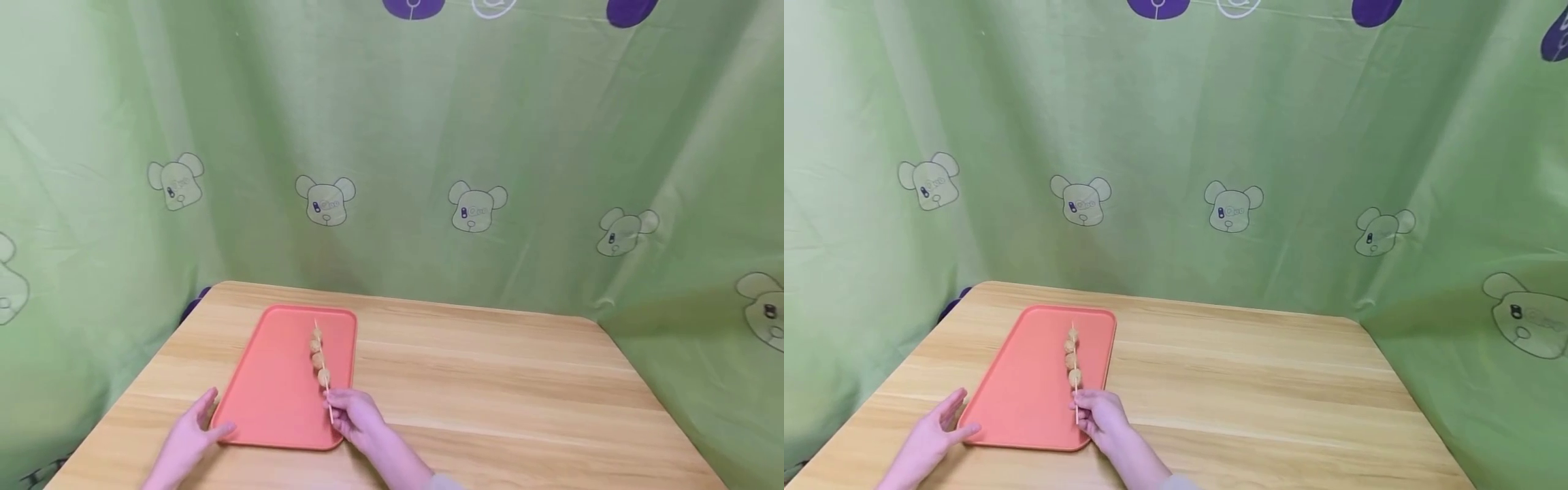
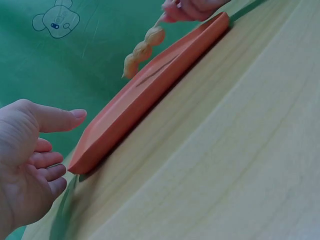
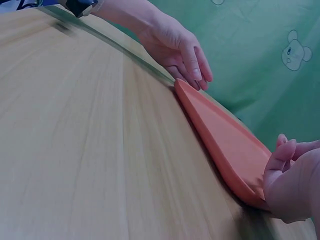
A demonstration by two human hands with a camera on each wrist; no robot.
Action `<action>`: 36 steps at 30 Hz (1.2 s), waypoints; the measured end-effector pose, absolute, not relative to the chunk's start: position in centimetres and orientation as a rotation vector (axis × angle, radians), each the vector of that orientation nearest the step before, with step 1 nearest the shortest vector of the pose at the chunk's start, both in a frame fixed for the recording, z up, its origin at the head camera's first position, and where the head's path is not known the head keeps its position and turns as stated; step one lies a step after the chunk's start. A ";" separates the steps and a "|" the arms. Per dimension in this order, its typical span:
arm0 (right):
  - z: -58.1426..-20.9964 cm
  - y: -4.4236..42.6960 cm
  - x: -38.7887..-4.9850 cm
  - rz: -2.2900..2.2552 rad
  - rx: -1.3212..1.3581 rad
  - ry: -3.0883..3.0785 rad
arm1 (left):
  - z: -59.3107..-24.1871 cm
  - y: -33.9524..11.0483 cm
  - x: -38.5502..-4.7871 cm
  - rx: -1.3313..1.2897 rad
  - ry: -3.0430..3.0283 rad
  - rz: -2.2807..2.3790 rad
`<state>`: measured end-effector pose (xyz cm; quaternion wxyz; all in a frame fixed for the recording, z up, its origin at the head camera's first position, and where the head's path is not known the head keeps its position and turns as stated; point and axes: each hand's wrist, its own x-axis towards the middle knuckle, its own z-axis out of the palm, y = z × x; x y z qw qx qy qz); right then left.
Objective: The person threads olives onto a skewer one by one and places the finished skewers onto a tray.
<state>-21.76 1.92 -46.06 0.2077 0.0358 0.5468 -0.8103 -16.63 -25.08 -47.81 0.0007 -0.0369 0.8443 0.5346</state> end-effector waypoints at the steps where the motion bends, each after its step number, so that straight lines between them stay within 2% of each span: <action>1: -46.1 1.6 -21.8 -2.254 0.108 1.529 | -47.9 -25.1 -16.6 -0.118 2.634 1.683; 20: -46.5 -2.6 -22.0 -2.244 0.185 1.655 | -48.9 -25.0 -16.7 0.063 2.603 1.767; 36: -47.3 -3.8 -21.5 -2.151 0.081 1.768 | -48.8 -25.3 -17.0 -0.019 2.527 1.710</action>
